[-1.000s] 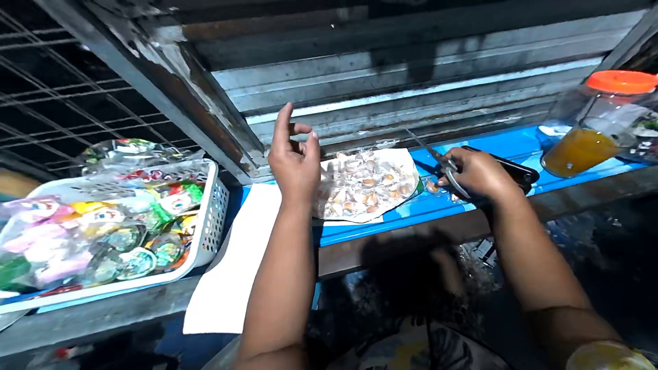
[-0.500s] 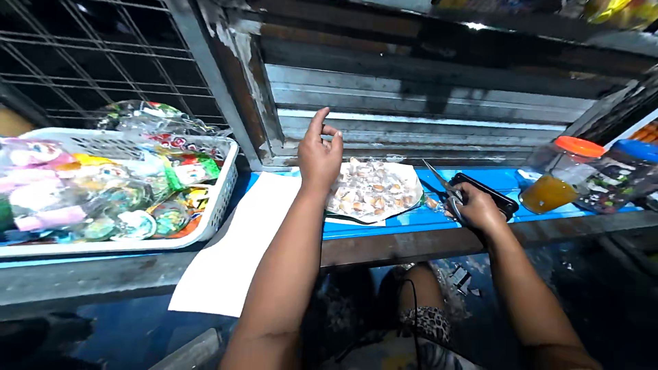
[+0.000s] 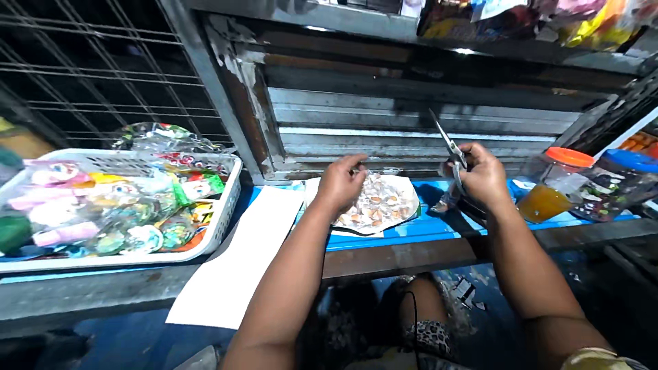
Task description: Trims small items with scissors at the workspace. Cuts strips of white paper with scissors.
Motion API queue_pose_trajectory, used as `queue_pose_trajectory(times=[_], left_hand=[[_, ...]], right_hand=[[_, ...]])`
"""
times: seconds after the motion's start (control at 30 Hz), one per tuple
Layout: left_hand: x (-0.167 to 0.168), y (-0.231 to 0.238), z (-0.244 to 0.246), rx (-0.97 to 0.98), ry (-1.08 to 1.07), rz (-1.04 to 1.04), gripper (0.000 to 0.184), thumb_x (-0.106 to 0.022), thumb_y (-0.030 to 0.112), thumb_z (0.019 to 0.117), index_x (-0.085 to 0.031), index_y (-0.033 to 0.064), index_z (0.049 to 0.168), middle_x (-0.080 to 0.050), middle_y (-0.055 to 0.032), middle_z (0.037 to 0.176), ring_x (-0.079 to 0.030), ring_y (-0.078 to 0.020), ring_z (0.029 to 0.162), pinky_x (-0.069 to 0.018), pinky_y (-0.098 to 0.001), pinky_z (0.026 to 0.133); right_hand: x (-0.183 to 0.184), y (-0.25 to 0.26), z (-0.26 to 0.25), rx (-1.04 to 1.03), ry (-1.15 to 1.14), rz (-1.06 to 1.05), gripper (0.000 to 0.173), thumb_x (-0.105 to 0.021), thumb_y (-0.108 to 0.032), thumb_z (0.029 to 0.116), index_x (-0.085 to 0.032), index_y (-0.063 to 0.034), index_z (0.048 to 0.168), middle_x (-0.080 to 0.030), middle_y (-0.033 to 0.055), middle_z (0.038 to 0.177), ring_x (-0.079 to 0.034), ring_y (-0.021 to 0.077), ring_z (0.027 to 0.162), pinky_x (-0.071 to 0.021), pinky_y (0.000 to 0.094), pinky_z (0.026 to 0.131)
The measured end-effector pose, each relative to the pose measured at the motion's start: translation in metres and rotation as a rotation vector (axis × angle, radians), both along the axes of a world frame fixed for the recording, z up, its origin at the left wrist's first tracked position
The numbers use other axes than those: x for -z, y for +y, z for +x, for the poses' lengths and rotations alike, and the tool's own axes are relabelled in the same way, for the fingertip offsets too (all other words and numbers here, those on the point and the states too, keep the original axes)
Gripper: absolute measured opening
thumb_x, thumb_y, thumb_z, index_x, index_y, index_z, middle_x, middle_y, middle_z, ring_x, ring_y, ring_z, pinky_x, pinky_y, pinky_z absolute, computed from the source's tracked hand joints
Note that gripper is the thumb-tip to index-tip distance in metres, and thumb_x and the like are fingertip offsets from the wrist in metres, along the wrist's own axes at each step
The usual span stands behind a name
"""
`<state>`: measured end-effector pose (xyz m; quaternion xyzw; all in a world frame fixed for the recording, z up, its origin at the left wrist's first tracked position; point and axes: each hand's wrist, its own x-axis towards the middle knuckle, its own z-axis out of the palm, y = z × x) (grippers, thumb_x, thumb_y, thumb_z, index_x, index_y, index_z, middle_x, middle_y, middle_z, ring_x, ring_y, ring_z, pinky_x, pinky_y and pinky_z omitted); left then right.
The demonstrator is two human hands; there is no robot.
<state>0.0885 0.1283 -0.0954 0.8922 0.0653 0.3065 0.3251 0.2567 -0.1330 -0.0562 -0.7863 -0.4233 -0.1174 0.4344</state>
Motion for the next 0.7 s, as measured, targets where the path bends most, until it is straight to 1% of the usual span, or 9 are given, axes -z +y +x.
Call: queue_pose_trajectory(times=[0.1, 0.17, 0.23, 0.33, 0.4, 0.47, 0.53, 0.6, 0.7], left_hand=[[0.002, -0.003, 0.002, 0.112, -0.013, -0.017, 0.031, -0.063, 0.012, 0.0996, -0.067, 0.0022, 0.129, -0.069, -0.0160, 0.117, -0.068, -0.0236, 0.096, -0.0559, -0.0407, 0.087], [0.000, -0.005, 0.001, 0.165, -0.023, -0.039, 0.031, -0.063, 0.016, 0.1005, -0.068, 0.0013, 0.128, -0.068, -0.0162, 0.119, -0.067, -0.0221, 0.098, -0.0552, -0.0386, 0.089], [-0.003, -0.007, 0.000, 0.206, -0.049, -0.111, 0.033, -0.061, 0.018, 0.1020, -0.066, -0.0006, 0.129, -0.067, -0.0174, 0.122, -0.067, -0.0214, 0.101, -0.0547, -0.0372, 0.091], [-0.010, -0.009, -0.005, 0.250, -0.076, -0.304, 0.040, -0.052, 0.019, 0.1062, -0.056, -0.0031, 0.139, -0.062, -0.0192, 0.135, -0.063, -0.0209, 0.119, -0.0493, -0.0386, 0.105], [-0.015, -0.009, -0.008, 0.287, -0.085, -0.442, 0.044, -0.048, 0.019, 0.1073, -0.049, -0.0015, 0.146, -0.061, -0.0163, 0.136, -0.061, -0.0150, 0.119, -0.0478, -0.0352, 0.106], [-0.017, -0.011, -0.011, 0.332, -0.102, -0.580, 0.036, -0.050, 0.011, 0.1060, -0.053, -0.0003, 0.140, -0.067, -0.0087, 0.122, -0.064, -0.0057, 0.104, -0.0525, -0.0266, 0.095], [-0.013, -0.010, -0.008, 0.347, -0.114, -0.647, 0.020, -0.051, 0.006, 0.1044, -0.063, -0.0002, 0.120, -0.069, -0.0013, 0.094, -0.062, -0.0027, 0.080, -0.0532, -0.0222, 0.076], [-0.013, -0.007, -0.006, 0.354, -0.084, -0.657, 0.019, -0.050, 0.005, 0.1050, -0.063, -0.0008, 0.117, -0.069, -0.0017, 0.090, -0.063, -0.0047, 0.078, -0.0542, -0.0235, 0.075], [-0.017, -0.010, -0.007, 0.267, -0.038, -0.701, 0.024, -0.048, 0.005, 0.1069, -0.062, -0.0023, 0.124, -0.067, -0.0039, 0.092, -0.062, -0.0050, 0.072, -0.0554, -0.0227, 0.070]], right_hand=[[-0.018, 0.029, -0.010, -0.153, -0.049, 0.098, 0.039, -0.074, -0.002, 0.0871, -0.060, -0.0054, 0.124, -0.071, 0.0081, 0.090, -0.067, 0.0116, 0.067, -0.0591, 0.0314, 0.061], [-0.029, 0.053, -0.020, -0.265, -0.033, 0.203, 0.041, -0.072, -0.001, 0.0832, -0.060, -0.0016, 0.122, -0.071, 0.0039, 0.094, -0.067, 0.0045, 0.075, -0.0581, 0.0246, 0.070], [-0.038, 0.076, -0.031, -0.415, 0.014, 0.325, 0.041, -0.072, 0.004, 0.0800, -0.059, 0.0005, 0.119, -0.071, 0.0015, 0.096, -0.069, 0.0036, 0.081, -0.0602, 0.0243, 0.076], [-0.049, 0.105, -0.050, -0.605, 0.123, 0.425, 0.044, -0.072, 0.011, 0.0786, -0.056, -0.0023, 0.117, -0.071, -0.0012, 0.097, -0.070, 0.0057, 0.085, -0.0614, 0.0258, 0.080], [-0.047, 0.121, -0.058, -0.644, 0.165, 0.442, 0.044, -0.071, 0.012, 0.0789, -0.055, -0.0033, 0.116, -0.070, -0.0016, 0.094, -0.069, 0.0050, 0.082, -0.0604, 0.0243, 0.079], [-0.039, 0.132, -0.060, -0.637, 0.193, 0.438, 0.044, -0.071, 0.012, 0.0788, -0.055, -0.0028, 0.116, -0.070, -0.0002, 0.092, -0.069, 0.0052, 0.080, -0.0597, 0.0238, 0.077], [-0.028, 0.138, -0.059, -0.604, 0.223, 0.445, 0.043, -0.073, 0.010, 0.0799, -0.055, -0.0025, 0.117, -0.071, 0.0009, 0.093, -0.069, 0.0056, 0.079, -0.0598, 0.0240, 0.075], [-0.020, 0.139, -0.056, -0.560, 0.272, 0.461, 0.042, -0.073, 0.008, 0.0820, -0.054, -0.0045, 0.117, -0.071, -0.0005, 0.091, -0.068, 0.0056, 0.075, -0.0596, 0.0240, 0.070], [-0.015, 0.133, -0.049, -0.510, 0.338, 0.479, 0.042, -0.072, 0.006, 0.0840, -0.051, -0.0067, 0.118, -0.070, -0.0012, 0.087, -0.069, 0.0072, 0.071, -0.0597, 0.0244, 0.065]])
